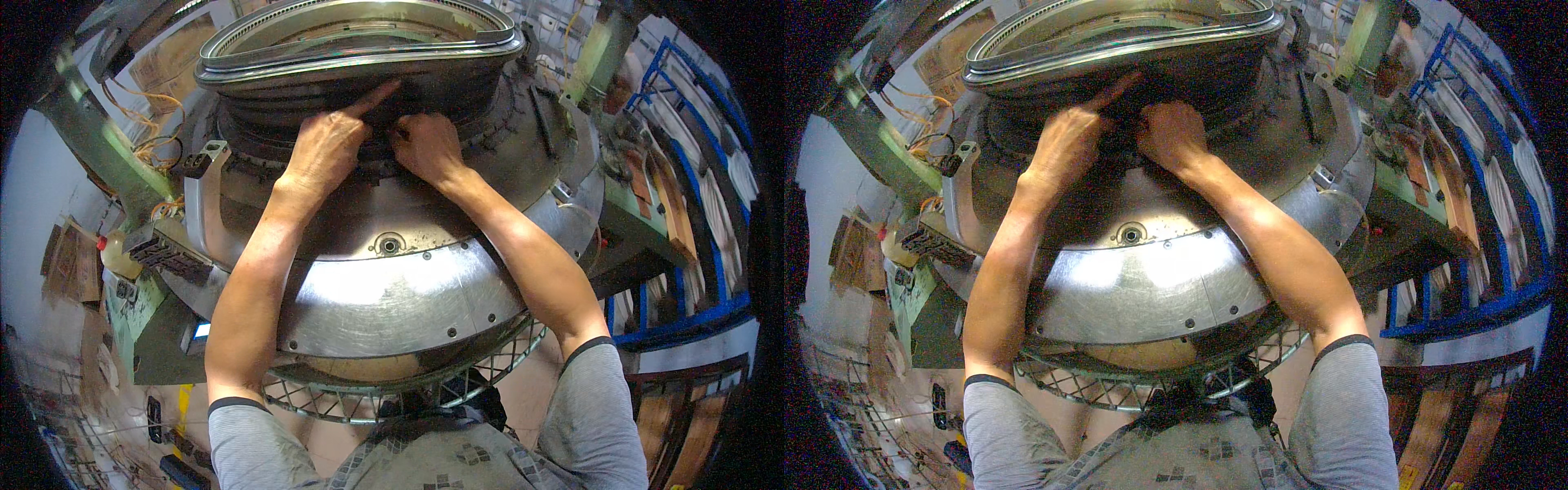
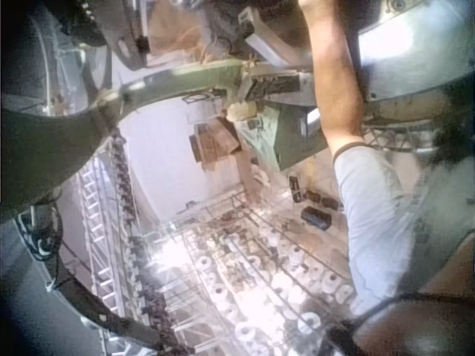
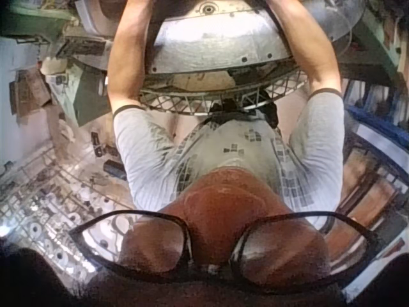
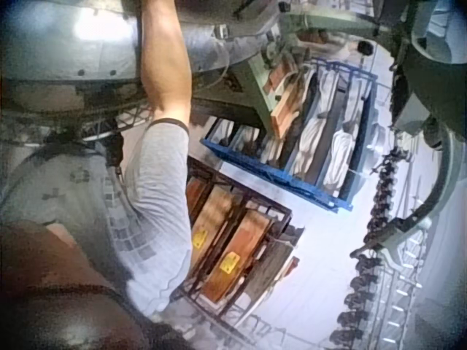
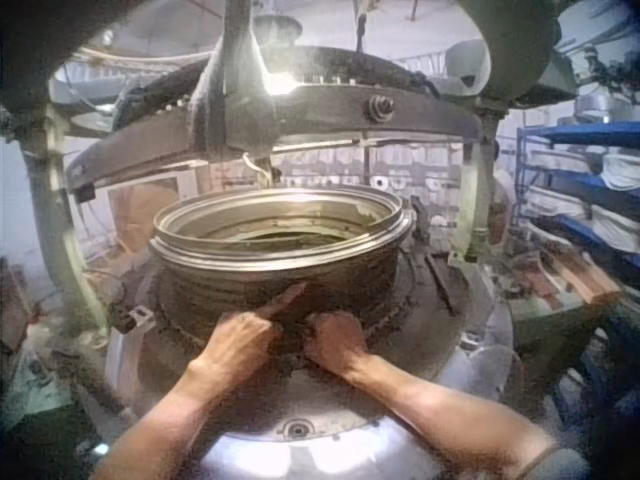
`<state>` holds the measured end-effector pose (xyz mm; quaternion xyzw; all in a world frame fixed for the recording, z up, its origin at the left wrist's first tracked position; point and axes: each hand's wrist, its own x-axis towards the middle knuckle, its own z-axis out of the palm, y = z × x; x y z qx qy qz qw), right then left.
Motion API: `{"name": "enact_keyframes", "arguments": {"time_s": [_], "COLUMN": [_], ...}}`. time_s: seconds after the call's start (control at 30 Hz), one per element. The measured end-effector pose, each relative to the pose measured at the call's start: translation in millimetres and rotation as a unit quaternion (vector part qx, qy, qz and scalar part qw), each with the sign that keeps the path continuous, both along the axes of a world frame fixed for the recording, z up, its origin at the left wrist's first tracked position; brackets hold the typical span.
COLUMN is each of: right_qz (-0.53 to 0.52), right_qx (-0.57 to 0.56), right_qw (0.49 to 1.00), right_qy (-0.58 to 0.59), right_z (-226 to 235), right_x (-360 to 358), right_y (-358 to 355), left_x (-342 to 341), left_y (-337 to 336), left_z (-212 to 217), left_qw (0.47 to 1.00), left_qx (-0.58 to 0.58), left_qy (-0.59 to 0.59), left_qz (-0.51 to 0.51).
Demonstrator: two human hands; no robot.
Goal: The person repeatedly picks up small black plastic clips from a wooden tray and inserts them into slots around the rim of a large metal machine component. The person works one clip at a time, placing each into a designated slot and pressing it into place.
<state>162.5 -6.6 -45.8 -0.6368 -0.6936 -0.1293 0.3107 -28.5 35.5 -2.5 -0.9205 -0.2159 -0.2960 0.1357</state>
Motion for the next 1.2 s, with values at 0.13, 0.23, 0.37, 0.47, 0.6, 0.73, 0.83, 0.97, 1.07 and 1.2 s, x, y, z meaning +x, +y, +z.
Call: {"name": "enact_keyframes", "arguments": {"time_s": [0.13,0.23,0.37,0.47,0.6,0.73,0.83,0.97,1.07,1.2], "right_qz": [-0.071,-0.035,0.155,0.224,0.243,0.272,0.28,0.241,0.221,0.23], "right_qx": [-0.034,-0.08,-0.137,-0.149,-0.128,-0.127,-0.136,-0.147,-0.149,-0.21], "right_qw": [0.995,0.973,0.726,0.645,0.655,0.778,0.847,0.875,0.863,0.814], "right_qy": [0.066,0.212,0.656,0.715,0.704,0.551,0.432,0.392,0.43,0.489], "right_z": [8.9,16.1,18.7,21.1,23.3,25.9,23.5,19.7,16.0,8.6], "right_x": [8.2,10.5,9.0,11.9,14.2,13.3,11.1,15.2,26.5,40.5], "right_y": [0.9,-3.0,-9.3,-6.8,-5.8,-18.2,-34.7,-46.8,-54.2,-58.3], "left_x": [0.7,2.6,2.1,3.6,0.3,-1.7,14.6,32.2,38.7,52.9], "left_y": [-1.6,-3.7,-5.0,-8.6,-12.5,-18.6,-28.5,-32.4,-24.7,-17.5], "left_z": [-1.6,-1.5,2.4,2.4,6.2,14.2,11.8,6.7,6.8,-4.4], "left_qw": [0.999,0.999,0.999,0.998,0.999,0.999,0.924,0.663,0.613,0.546], "left_qx": [-0.025,-0.033,0.01,-0.007,-0.005,-0.038,-0.186,-0.585,-0.663,-0.71], "left_qy": [0.003,-0.011,0.015,0.018,0.03,-0.021,-0.299,-0.413,-0.385,-0.403], "left_qz": [0.024,0.026,0.046,0.059,0.036,-0.001,-0.146,-0.219,-0.192,-0.19]}}
